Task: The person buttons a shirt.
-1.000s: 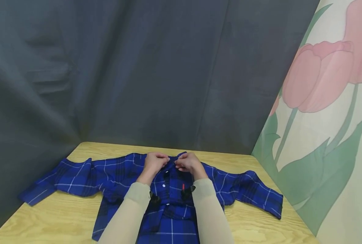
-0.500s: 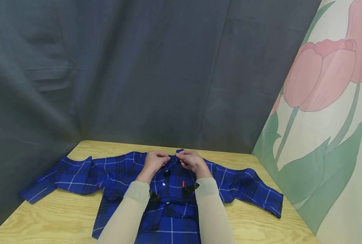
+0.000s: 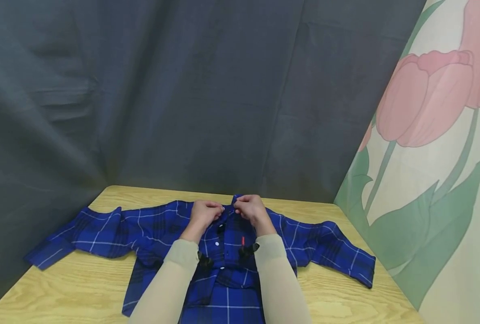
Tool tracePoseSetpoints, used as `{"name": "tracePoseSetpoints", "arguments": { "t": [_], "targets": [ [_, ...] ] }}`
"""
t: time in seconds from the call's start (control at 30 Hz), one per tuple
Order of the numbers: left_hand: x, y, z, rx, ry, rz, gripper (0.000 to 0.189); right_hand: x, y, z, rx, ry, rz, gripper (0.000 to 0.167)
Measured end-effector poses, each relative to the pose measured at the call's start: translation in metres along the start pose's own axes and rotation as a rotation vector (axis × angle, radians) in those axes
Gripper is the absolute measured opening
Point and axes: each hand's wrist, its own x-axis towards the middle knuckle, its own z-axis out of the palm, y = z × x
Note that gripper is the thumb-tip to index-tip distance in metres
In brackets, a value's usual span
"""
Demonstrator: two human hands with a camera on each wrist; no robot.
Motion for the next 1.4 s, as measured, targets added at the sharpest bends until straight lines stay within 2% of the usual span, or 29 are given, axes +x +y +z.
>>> {"name": "tracePoseSetpoints", "arguments": {
  "t": [0.23,0.33,0.57,0.73,1.07,1.23,1.4],
  "targets": [
    [-0.001,0.002,0.006,-0.003,-0.016,0.006,0.012,-0.007,-0.003,0.004,-0.19,-0.035,-0.053,0.012],
    [-0.001,0.001,0.008,-0.027,-0.022,0.01,0.013,-0.008,-0.001,0.007,-0.228,-0.014,-0.067,0.012],
    [-0.001,0.002,0.006,-0.048,-0.029,0.011,0.015,-0.005,0.004,0.013,-0.26,0.039,-0.109,0.013],
    [-0.001,-0.001,-0.003,-0.048,-0.03,-0.003,0.016,-0.003,0.005,0.02,-0.271,0.044,-0.106,0.016],
    [0.003,-0.003,-0.02,-0.067,-0.019,-0.012,0.018,0.002,-0.007,0.031,-0.176,0.005,-0.129,0.016],
    [0.004,-0.004,-0.025,-0.103,-0.017,-0.035,0.021,0.002,-0.008,0.034,-0.259,-0.025,-0.151,0.013],
    [0.007,-0.004,-0.029,-0.124,-0.015,-0.032,0.022,0.005,-0.002,0.044,-0.295,0.031,-0.193,0.014]
  ]
}}
